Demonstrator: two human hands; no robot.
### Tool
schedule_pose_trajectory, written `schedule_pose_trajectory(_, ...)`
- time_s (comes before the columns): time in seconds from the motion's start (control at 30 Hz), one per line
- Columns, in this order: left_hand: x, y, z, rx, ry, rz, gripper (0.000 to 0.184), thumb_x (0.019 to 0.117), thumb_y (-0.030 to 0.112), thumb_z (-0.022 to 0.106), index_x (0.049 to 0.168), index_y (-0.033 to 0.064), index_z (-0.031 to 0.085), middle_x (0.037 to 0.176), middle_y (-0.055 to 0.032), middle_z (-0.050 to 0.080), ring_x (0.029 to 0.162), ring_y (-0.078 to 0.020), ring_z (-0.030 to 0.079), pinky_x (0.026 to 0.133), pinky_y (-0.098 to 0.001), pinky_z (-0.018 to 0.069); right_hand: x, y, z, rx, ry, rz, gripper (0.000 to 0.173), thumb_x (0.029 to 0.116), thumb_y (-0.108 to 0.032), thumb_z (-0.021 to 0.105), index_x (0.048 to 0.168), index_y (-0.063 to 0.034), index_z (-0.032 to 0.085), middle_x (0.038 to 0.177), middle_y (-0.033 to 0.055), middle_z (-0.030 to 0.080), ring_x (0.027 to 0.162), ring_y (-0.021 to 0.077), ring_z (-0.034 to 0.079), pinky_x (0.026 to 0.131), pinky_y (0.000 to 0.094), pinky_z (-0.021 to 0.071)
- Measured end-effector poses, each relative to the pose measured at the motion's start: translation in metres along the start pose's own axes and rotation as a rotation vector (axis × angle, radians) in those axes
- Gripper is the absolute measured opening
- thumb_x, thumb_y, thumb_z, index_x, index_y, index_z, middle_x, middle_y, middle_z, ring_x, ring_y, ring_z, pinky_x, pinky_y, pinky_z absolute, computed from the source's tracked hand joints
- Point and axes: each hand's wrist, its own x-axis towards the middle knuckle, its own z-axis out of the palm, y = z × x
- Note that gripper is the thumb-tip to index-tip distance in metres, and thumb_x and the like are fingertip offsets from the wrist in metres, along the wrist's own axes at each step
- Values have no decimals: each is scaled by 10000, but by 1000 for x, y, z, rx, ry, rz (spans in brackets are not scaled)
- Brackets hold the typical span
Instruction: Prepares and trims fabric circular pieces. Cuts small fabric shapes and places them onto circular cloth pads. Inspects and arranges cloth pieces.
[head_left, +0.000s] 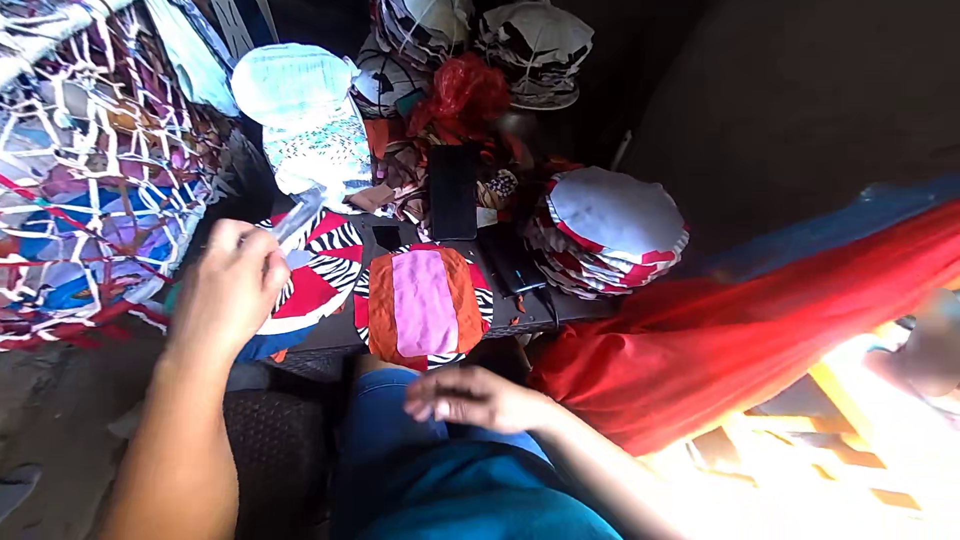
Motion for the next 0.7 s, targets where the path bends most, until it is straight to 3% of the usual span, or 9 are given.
schedule_pose_trajectory(0.07, -16, 23, -17, 39, 90, 10, 294, 1032, 188, 483, 1013, -73, 618, 1206, -320, 562, 1043, -524, 602, 801, -675, 493, 34, -13, 4, 303, 108, 32, 691, 1050, -447, 443, 1491, 74, 331, 1359, 135, 618, 1149, 177, 660, 900, 340, 573)
schedule_pose_trajectory(0.13, -35, 64, -26, 9, 75, 50, 352, 1011, 204, 477, 977, -113, 627, 1168, -347, 587, 1061, -532, 603, 840, -649, 496, 63, -12, 4, 638, 161, 47, 749, 1042, -529, 402, 1555, -8, 238, 1436, 150, 546, 1203, 237, 630, 914, 405, 563)
schedule_pose_trajectory(0.23, -56, 123, -26, -177, -61, 61, 300, 987, 67, 524, 988, -194, 672, 1089, -415, 631, 1048, -583, 620, 905, -617, 495, 89, -14, 7, 938, 294, 14, 540, 1059, -508, 294, 1365, -92, 452, 1173, 105, 662, 988, 221, 689, 803, 402, 585)
schedule_pose_trajectory(0.27, -62, 122, -15, -213, -64, 99, 303, 983, 100, 520, 954, -148, 692, 1048, -368, 664, 994, -531, 659, 866, -566, 529, 92, -14, 7, 1005, 345, 4, 483, 1067, -489, 288, 1280, -121, 518, 1066, 80, 698, 909, 194, 704, 756, 368, 594)
schedule_pose_trajectory(0.37, -72, 95, 26, -262, 8, 251, 278, 986, 235, 509, 862, 53, 678, 977, -153, 673, 784, -253, 673, 670, -357, 563, 90, -13, 3, 1086, 543, 96, 301, 1089, -297, 358, 1193, -109, 568, 990, 90, 699, 863, 185, 709, 746, 346, 604)
schedule_pose_trajectory(0.47, -63, 83, 24, -365, 15, 184, 368, 996, 363, 564, 853, 39, 665, 1027, -142, 667, 840, -204, 666, 706, -351, 566, 80, -20, -9, 885, 818, 121, 221, 1074, -150, 387, 1127, -65, 584, 902, 74, 687, 794, 165, 694, 716, 349, 596)
schedule_pose_trajectory(0.57, -38, 64, 8, -359, 75, 0, 311, 961, 253, 648, 923, -55, 630, 1139, -251, 626, 1040, -362, 636, 862, -522, 533, 53, -32, -36, 397, 986, -181, 216, 1079, -179, 394, 1079, -129, 605, 856, -48, 670, 761, 55, 667, 710, 284, 593)
schedule_pose_trajectory(0.63, -13, 49, 6, -283, 59, -130, 244, 975, 123, 635, 1023, -115, 614, 1211, -348, 565, 1089, -507, 584, 891, -655, 479, 33, -44, -54, 1, 1108, -469, 222, 1083, -148, 395, 1176, -147, 596, 979, -94, 678, 889, 9, 670, 820, 266, 590)
schedule_pose_trajectory(0.7, 9, 31, 18, -226, -2, -223, 225, 971, 34, 570, 1110, -141, 602, 1241, -411, 530, 1124, -602, 545, 892, -754, 427, 20, -54, -64, -451, 1140, -697, 279, 1078, -81, 385, 1291, -26, 556, 1158, -41, 662, 1085, 16, 637, 960, 273, 548)
